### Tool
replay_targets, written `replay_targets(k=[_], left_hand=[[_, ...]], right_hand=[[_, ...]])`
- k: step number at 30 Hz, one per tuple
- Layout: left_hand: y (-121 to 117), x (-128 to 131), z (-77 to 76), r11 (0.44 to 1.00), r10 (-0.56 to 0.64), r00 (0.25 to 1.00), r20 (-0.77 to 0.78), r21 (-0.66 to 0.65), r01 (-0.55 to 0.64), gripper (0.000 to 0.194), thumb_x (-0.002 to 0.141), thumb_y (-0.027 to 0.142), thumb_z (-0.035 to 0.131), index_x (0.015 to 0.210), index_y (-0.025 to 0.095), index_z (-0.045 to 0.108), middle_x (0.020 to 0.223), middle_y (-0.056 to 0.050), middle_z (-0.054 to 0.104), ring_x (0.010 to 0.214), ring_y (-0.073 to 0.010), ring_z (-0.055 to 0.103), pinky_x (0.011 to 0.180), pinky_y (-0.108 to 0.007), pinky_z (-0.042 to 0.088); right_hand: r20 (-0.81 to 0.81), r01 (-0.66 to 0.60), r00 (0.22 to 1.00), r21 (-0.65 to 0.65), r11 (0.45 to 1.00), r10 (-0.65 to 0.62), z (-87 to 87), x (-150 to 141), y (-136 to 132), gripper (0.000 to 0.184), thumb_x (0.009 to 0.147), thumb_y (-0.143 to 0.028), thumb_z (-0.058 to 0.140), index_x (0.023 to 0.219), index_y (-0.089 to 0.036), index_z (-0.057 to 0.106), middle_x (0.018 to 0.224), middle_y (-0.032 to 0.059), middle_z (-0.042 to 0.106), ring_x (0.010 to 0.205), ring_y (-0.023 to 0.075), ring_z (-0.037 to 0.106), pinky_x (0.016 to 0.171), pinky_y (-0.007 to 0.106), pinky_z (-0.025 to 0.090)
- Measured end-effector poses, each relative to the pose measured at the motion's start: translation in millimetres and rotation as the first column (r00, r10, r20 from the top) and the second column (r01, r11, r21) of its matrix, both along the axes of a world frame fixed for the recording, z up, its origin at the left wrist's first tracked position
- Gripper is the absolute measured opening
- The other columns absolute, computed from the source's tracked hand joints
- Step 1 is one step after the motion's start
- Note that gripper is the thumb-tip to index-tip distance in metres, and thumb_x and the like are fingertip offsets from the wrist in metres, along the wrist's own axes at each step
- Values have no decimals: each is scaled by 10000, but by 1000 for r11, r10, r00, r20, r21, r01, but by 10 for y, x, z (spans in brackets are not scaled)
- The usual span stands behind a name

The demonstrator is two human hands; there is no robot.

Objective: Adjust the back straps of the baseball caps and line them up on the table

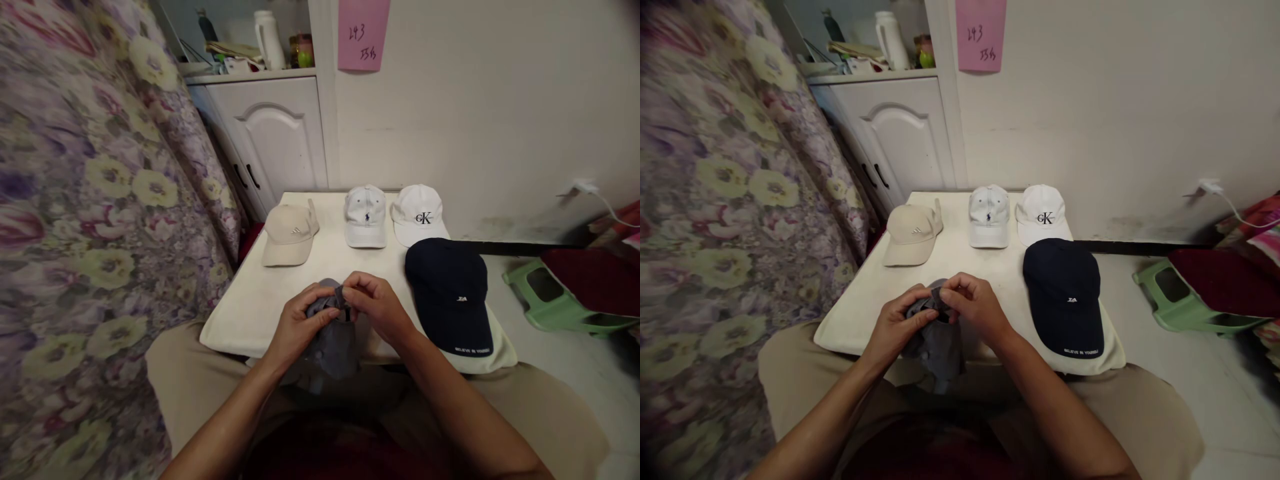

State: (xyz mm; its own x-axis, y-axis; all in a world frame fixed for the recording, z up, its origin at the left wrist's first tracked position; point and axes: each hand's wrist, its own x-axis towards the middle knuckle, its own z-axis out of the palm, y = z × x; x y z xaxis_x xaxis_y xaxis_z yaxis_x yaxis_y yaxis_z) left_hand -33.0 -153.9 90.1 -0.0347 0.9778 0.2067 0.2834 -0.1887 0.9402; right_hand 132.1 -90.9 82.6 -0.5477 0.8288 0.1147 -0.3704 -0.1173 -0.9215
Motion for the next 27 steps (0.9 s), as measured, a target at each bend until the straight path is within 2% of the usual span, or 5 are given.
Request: replay_targets(k=[7,14,21,27], left_hand=[[-7,7,22,999,-8,999,43,-44,9,188,755,234,722,941,200,719,890,-6,655,866,-178,589,803,-259,433],[-16,7,5,998,19,1000,25,-62,-17,215,744,286,737,935,187,735,873,-23,677,861,-196,604,786,-273,459],[-7,20,32,997,43,998,39,-59,-41,233,721,269,755,938,186,748,866,-18,684,866,-197,613,798,-269,460],[-18,10,17,998,2,996,88,-70,5,235,728,240,751,957,188,742,889,-18,692,875,-193,617,808,-269,461]], right_hand=[[21,-61,998,3,998,61,-8,13,-11,238,795,-375,711,726,-163,625,644,-33,563,488,77,496,460,206,404],[21,-75,997,-58,995,76,16,2,-28,269,737,-393,759,719,-165,617,677,-30,579,562,102,580,540,233,512],[61,-64,996,27,998,62,77,46,-19,240,745,-375,755,762,-161,648,700,-19,612,549,98,590,525,223,502],[85,-57,995,77,995,51,82,55,-31,257,782,-395,722,725,-163,626,664,-23,590,546,97,574,537,224,481]])
